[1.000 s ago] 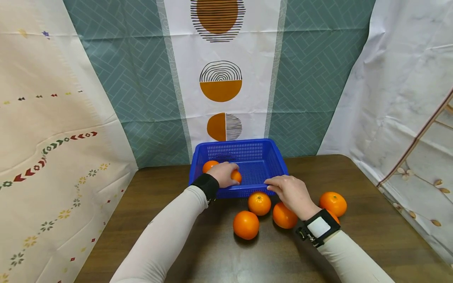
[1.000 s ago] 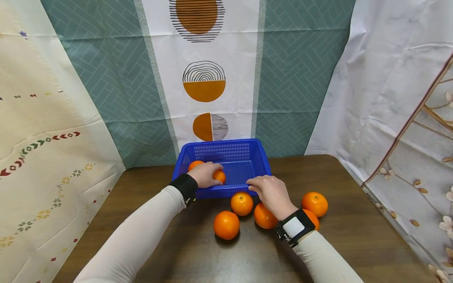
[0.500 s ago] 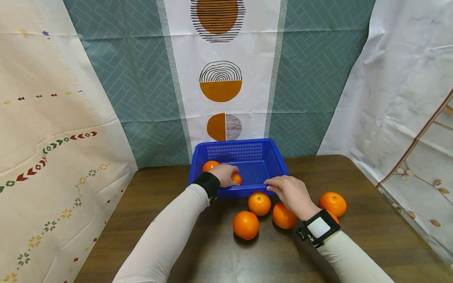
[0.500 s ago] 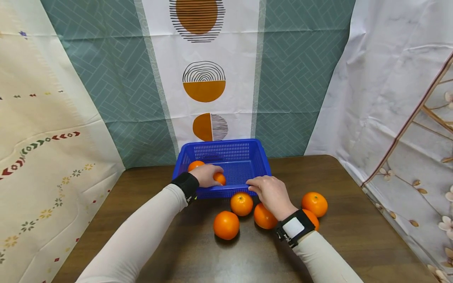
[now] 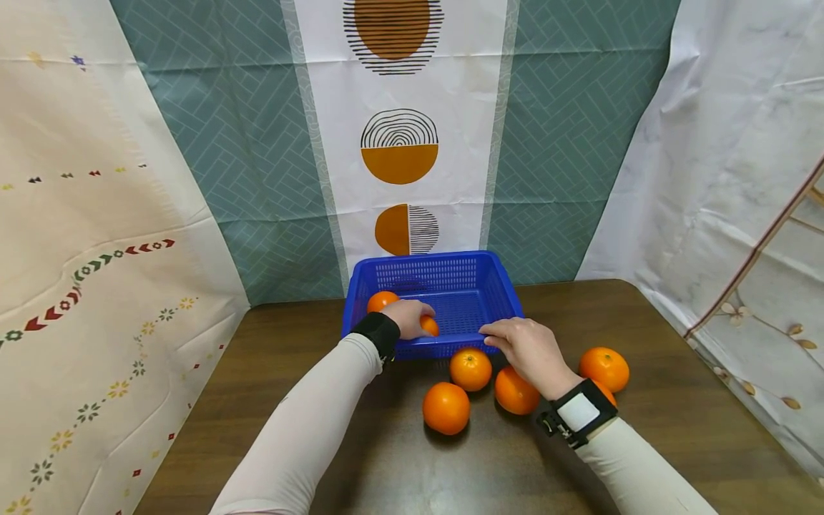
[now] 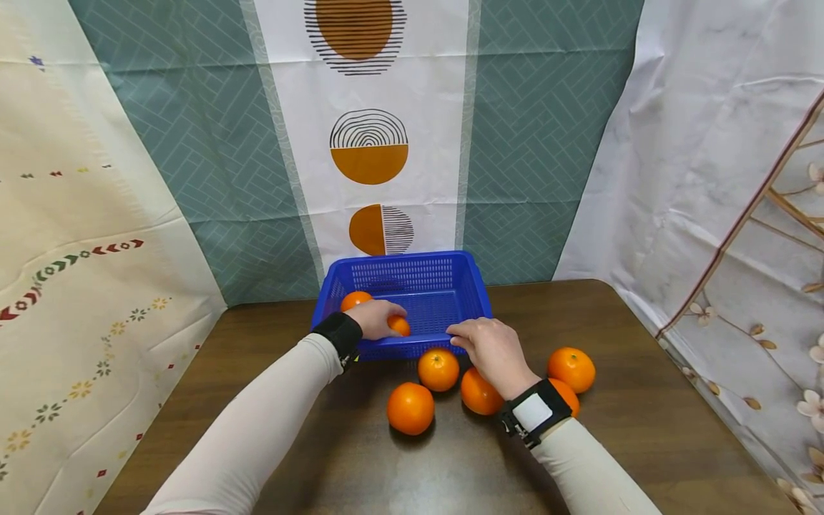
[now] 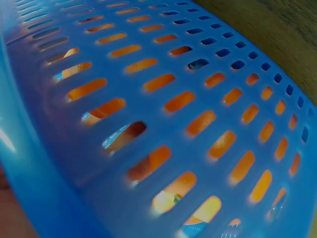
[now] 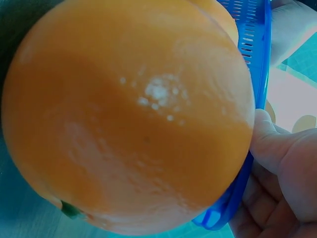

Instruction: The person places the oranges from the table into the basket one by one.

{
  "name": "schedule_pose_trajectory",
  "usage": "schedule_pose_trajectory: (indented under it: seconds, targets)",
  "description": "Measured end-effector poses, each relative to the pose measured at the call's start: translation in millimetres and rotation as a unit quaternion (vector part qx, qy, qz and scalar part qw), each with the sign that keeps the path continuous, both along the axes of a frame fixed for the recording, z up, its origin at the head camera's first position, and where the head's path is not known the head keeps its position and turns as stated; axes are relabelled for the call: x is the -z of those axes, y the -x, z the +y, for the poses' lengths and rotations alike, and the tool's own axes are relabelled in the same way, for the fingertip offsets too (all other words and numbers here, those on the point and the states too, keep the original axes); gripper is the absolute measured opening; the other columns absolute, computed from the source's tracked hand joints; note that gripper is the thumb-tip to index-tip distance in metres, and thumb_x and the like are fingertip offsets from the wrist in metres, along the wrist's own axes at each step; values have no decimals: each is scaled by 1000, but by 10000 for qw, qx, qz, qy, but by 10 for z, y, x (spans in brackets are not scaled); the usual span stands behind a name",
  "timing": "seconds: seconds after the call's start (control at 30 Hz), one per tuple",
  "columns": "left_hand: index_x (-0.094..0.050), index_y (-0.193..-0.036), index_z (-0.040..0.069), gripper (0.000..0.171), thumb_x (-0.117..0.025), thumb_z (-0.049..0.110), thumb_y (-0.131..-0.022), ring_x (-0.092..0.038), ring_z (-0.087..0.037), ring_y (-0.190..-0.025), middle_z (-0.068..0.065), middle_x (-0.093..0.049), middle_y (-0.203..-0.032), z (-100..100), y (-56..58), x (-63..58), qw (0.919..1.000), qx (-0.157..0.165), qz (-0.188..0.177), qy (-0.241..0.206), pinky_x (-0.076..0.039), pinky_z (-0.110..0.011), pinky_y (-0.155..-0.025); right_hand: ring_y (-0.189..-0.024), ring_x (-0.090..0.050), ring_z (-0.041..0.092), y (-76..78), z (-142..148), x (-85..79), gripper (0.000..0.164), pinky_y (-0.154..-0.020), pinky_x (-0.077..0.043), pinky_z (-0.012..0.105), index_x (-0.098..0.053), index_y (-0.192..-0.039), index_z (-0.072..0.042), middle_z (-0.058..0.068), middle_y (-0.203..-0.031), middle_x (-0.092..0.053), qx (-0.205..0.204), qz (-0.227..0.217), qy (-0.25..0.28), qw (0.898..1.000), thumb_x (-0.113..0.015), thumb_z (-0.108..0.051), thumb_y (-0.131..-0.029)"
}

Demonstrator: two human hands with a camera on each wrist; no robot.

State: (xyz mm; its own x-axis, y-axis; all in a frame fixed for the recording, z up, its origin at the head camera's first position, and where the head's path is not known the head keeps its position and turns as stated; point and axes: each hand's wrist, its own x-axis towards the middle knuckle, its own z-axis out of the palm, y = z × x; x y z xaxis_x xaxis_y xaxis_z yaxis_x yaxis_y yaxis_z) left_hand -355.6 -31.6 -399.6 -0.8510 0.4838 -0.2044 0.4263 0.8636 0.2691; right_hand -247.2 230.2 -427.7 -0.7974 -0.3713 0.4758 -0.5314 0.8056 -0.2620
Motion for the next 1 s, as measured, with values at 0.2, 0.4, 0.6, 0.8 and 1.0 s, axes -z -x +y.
schedule_pose_trajectory:
  seconds: [0.2, 0.4, 0.6, 0.8, 1.0]
  targets:
    - [-69, -151, 10, 54, -82, 30, -103, -66, -32, -131, -10, -72, -144, -21, -95, -79, 9999, 100, 58, 18, -48, -48, -120, -105, -79, 31, 0, -1, 4, 20, -93, -64, 54, -85, -120, -10, 6, -113, -83, 7, -3, 9, 10000, -82, -12, -100]
    - [-67, -151, 6, 52, -79, 26, -105, -65, -33, -132, -13, -71, -144, -45, -217, -199, 9996, 244, 95, -115, -47, -48, -121, -106, -79, 31, 6, 3, 9, 20, -93, -64, 55, -85, -120, -10, 6, -113, -83, 2, 10, 8, 10000, -82, -13, -100]
    - [-68, -150, 5, 51, -80, 26, -104, -65, -32, -133, -13, -71, -145, -58, -224, -217, 9991, 363, 131, -156, -47, -47, -121, -105, -79, 30, 4, 2, 8, 19, -92, -64, 54, -85, -118, -10, 6, -112, -83, -22, 78, 32, 10000, -83, -13, -100]
    - [-68, -149, 7, 53, -81, 28, -103, -64, -31, -137, -11, -70, -147, -76, -140, -135, 9991, 369, 197, -120, -47, -47, -121, -105, -79, 29, 7, -2, -1, 18, -92, -64, 53, -85, -117, -10, 5, -112, -83, -49, 131, 40, 9999, -83, -12, -100]
    - [-67, -151, 7, 54, -81, 28, -104, -61, -31, -142, -11, -69, -149, -84, -91, -98, 9987, 396, 217, -238, -44, -47, -124, -105, -79, 30, 12, 1, -9, 19, -92, -64, 54, -85, -118, -10, 6, -112, -83, -33, 85, 30, 10000, -82, -12, -100]
